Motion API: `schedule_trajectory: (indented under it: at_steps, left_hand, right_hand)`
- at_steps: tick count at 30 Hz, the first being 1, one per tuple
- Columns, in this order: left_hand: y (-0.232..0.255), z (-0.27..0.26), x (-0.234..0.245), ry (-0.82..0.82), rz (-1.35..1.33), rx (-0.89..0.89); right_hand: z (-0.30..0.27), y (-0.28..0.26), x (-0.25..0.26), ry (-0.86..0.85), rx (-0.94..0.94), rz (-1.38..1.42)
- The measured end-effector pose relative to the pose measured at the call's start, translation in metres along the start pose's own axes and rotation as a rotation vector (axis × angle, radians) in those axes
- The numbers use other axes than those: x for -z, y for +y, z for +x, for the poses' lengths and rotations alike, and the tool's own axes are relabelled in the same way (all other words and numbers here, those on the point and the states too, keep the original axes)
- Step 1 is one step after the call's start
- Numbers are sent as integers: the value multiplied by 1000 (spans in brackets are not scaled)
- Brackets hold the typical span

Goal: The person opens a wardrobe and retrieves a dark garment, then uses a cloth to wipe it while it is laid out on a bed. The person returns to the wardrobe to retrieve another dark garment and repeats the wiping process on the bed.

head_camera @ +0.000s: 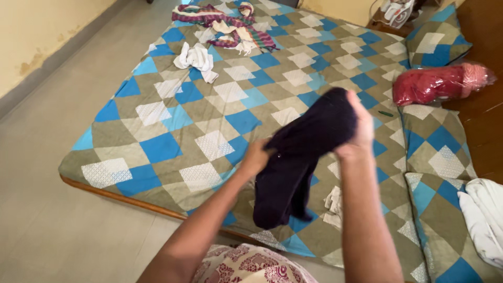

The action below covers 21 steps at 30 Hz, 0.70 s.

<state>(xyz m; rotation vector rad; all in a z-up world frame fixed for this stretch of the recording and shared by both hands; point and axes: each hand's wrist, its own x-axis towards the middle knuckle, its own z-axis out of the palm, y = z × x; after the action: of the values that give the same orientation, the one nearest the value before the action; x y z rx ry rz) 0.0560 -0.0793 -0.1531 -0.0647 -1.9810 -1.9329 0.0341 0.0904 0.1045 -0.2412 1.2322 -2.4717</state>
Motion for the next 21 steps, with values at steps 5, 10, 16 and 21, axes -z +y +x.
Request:
schedule_trajectory:
  at_steps: [5,10,16,21]
  left_hand:
    - [22,59,35,-107,-902,407]
    - [118,59,14,-389,-818,569]
    - [187,56,22,-505,-223,-163]
    - [132,14,100,-58,217,-185]
  right_hand:
    - [-19,-10,69,478,98,-1062]
    - [-45,108,103,235,30,-1380]
    - [5,118,53,213,65,-594]
    - [11,27,-13,-45,148,40]
